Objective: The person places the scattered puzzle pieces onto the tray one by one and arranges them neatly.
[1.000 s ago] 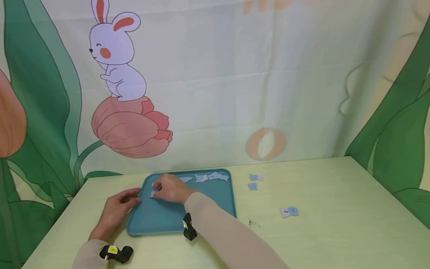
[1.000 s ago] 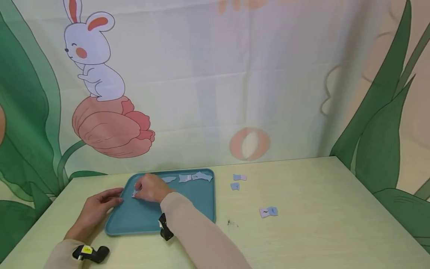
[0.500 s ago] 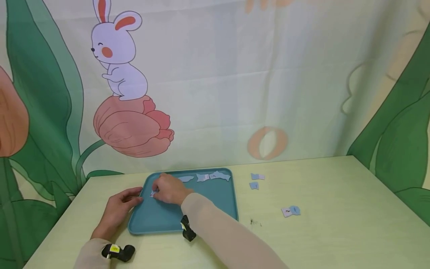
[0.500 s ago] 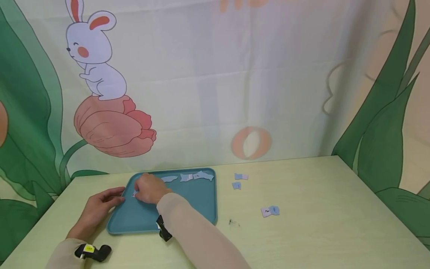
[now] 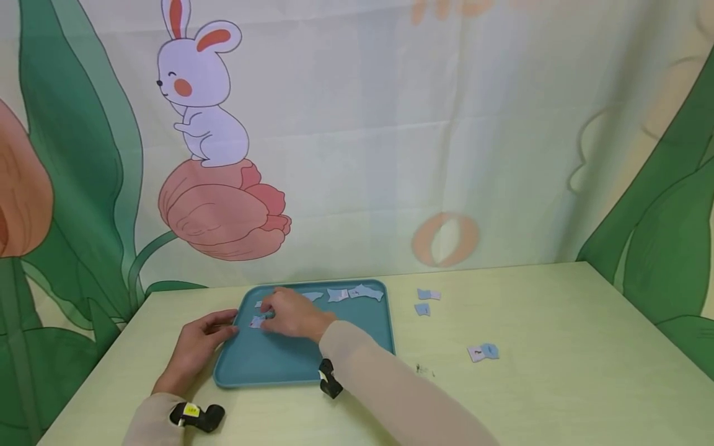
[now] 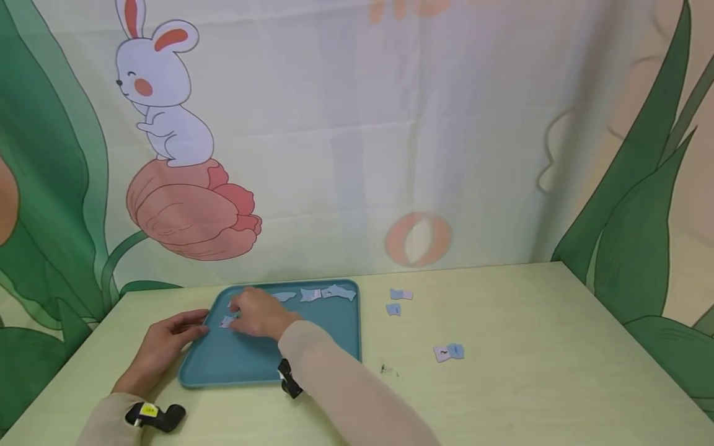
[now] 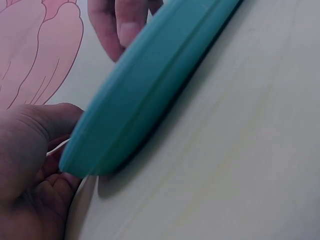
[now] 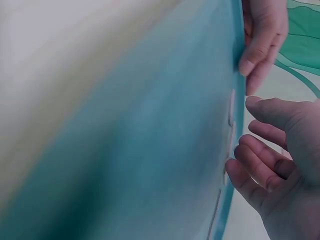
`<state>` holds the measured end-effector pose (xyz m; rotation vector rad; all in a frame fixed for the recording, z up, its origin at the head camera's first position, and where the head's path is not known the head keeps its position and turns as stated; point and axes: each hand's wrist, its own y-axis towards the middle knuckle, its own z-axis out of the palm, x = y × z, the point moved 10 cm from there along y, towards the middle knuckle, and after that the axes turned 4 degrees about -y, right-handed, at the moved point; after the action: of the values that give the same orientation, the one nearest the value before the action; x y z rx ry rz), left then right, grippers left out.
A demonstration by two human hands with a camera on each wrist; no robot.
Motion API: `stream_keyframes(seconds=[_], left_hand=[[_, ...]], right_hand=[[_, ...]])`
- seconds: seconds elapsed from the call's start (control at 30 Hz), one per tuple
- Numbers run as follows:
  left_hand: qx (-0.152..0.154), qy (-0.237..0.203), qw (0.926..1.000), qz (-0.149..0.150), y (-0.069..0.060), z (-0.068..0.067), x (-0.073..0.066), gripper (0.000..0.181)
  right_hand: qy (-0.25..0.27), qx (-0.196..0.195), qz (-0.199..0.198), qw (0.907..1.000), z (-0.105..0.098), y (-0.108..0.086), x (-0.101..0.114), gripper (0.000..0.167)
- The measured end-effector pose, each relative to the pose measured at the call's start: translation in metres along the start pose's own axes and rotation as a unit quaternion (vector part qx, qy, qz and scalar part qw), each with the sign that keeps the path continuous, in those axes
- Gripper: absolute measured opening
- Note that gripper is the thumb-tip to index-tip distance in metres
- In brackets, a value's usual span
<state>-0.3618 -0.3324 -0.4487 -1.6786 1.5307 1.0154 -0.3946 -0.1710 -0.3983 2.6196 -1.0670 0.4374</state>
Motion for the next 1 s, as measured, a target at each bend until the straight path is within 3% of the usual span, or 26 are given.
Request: stream_keyframes(seconds=[0.33,0.57,1.0], left_hand=[[-0.004,0.004,0.9999,-0.013,0.002,0.001,0.003,0.047],[-0.002,0.006,0.9998,-0.019,0.002,0.002,0.004,0.047],[-0.001,0.009,0.9997,-0.022,0.002,0.0,0.002,0.046]], right_hand=[[0.063,-0.019,0.001,0.9978,-0.033,-0.034,-0.025,0.032],[0.087,-0.038,0.038,0.9947,-0.056,-0.058,-0.051,0.035],[0.119,-0.1,0.048,0.9867,-0.096,-0.103,-0.09,0.031]])
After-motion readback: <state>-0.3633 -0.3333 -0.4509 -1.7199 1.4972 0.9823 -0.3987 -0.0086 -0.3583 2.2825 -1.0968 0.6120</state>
